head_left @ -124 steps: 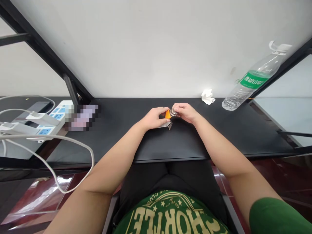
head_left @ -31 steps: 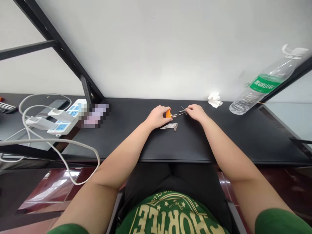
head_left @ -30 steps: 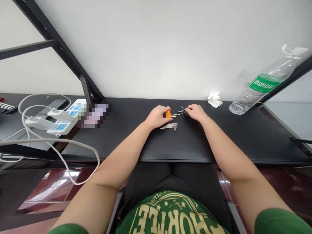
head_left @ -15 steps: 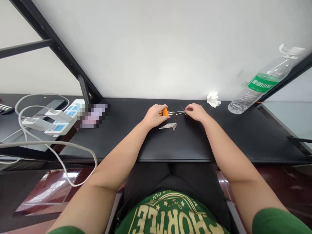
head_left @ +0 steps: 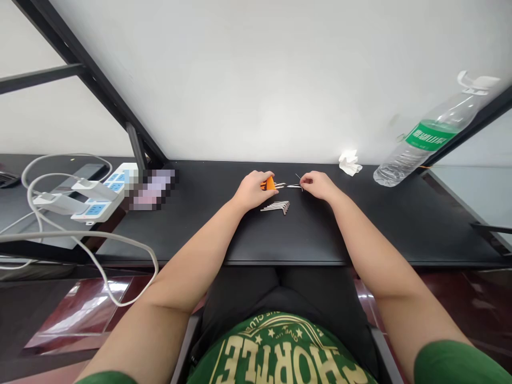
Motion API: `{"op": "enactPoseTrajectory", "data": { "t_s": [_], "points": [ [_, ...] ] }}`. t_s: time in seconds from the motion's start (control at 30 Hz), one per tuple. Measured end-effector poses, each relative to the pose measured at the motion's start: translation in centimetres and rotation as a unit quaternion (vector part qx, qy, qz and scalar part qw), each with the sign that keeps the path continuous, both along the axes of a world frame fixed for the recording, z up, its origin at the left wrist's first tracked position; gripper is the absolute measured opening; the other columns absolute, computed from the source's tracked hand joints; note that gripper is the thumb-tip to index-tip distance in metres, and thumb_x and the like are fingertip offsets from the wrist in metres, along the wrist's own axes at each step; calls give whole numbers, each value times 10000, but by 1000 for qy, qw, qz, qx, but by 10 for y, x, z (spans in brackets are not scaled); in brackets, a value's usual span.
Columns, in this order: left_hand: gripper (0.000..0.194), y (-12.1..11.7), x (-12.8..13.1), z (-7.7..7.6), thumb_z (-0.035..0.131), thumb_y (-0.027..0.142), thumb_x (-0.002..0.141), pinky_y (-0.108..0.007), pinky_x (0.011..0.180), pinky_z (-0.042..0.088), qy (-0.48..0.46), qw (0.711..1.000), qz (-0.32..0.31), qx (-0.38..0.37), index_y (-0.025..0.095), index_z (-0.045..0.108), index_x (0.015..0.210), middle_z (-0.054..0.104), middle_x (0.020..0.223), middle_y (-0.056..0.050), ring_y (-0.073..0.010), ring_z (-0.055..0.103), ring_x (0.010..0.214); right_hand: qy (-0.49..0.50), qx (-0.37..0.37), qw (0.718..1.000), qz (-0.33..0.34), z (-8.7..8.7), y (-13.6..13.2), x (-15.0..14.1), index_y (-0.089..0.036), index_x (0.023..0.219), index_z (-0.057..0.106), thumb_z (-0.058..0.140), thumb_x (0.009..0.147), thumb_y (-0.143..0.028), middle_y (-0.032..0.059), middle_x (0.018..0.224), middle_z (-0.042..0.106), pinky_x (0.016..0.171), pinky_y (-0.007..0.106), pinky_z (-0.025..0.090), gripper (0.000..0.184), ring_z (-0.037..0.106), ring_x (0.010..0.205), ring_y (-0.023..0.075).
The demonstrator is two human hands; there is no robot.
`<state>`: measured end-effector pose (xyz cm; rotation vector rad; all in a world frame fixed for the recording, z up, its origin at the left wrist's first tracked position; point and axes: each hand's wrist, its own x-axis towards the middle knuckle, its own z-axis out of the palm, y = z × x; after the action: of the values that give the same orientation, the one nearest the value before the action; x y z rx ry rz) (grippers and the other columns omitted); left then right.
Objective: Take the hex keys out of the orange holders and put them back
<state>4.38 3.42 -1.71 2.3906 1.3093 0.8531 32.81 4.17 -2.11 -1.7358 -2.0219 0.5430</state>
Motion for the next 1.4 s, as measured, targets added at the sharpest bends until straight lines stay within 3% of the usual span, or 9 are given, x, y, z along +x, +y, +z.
{"op": "enactPoseTrajectory", "data": {
  "t_s": [0.23,0.43,0.6,0.67,0.83,1.1,1.17,1.4],
  "points": [
    [434,-1,0,1,839,366,836,-386,942,558,11,1000,8,-10,257,743,1245,764,1087,-70,-287,672,1090,-34,-11,999,-17,3,0,5,-200,917,791,647,850,-97,49,965,757,782,302,460,189,654,857,195],
    [450,-2,0,3,834,378,838,-371,946,562,13,1000,15,-17,259,742,1262,758,1095,-70,-281,671,1093,-20,-21,1000,11,4,-2,5,-203,926,790,656,865,-120,31,969,768,770,276,463,170,662,854,178],
    [439,-1,2,2,835,368,835,-378,949,558,9,1000,11,-7,250,745,1248,764,1086,-73,-289,664,1100,-23,18,998,-60,-4,9,-4,-188,956,800,699,947,-269,57,982,766,792,298,468,130,667,893,202],
    [442,-1,2,1,838,359,831,-374,949,559,4,1000,8,-7,251,745,1249,762,1089,-74,-289,661,1114,-47,32,996,-71,-7,14,-7,-178,972,812,690,951,-236,80,1040,762,825,306,474,137,669,934,213],
    [458,0,2,0,840,363,832,-374,946,562,3,1000,13,-15,258,746,1268,752,1083,-77,-294,659,1127,-86,30,994,-52,-5,15,-2,-165,969,824,601,910,-63,100,1115,755,881,303,488,252,676,984,218],
    [475,0,0,2,832,365,828,-400,965,562,14,1000,12,-15,245,738,1277,763,1100,-80,-302,666,1111,-97,13,994,43,3,-4,-6,-181,927,801,700,901,-196,98,1084,746,855,317,508,105,674,925,221],
    [472,0,0,2,830,365,828,-403,968,563,15,1000,12,-15,249,738,1276,765,1104,-80,-305,668,1114,-107,18,992,57,2,-3,-8,-178,928,790,699,892,-163,99,1074,738,862,320,508,99,669,925,220],
    [462,-3,5,1,825,363,827,-396,966,573,13,1000,4,-15,270,741,1272,760,1108,-78,-303,668,1140,-78,71,994,24,-1,8,-9,-162,1022,793,637,895,-88,122,1139,729,964,364,518,214,675,1009,244]
  ]
}}
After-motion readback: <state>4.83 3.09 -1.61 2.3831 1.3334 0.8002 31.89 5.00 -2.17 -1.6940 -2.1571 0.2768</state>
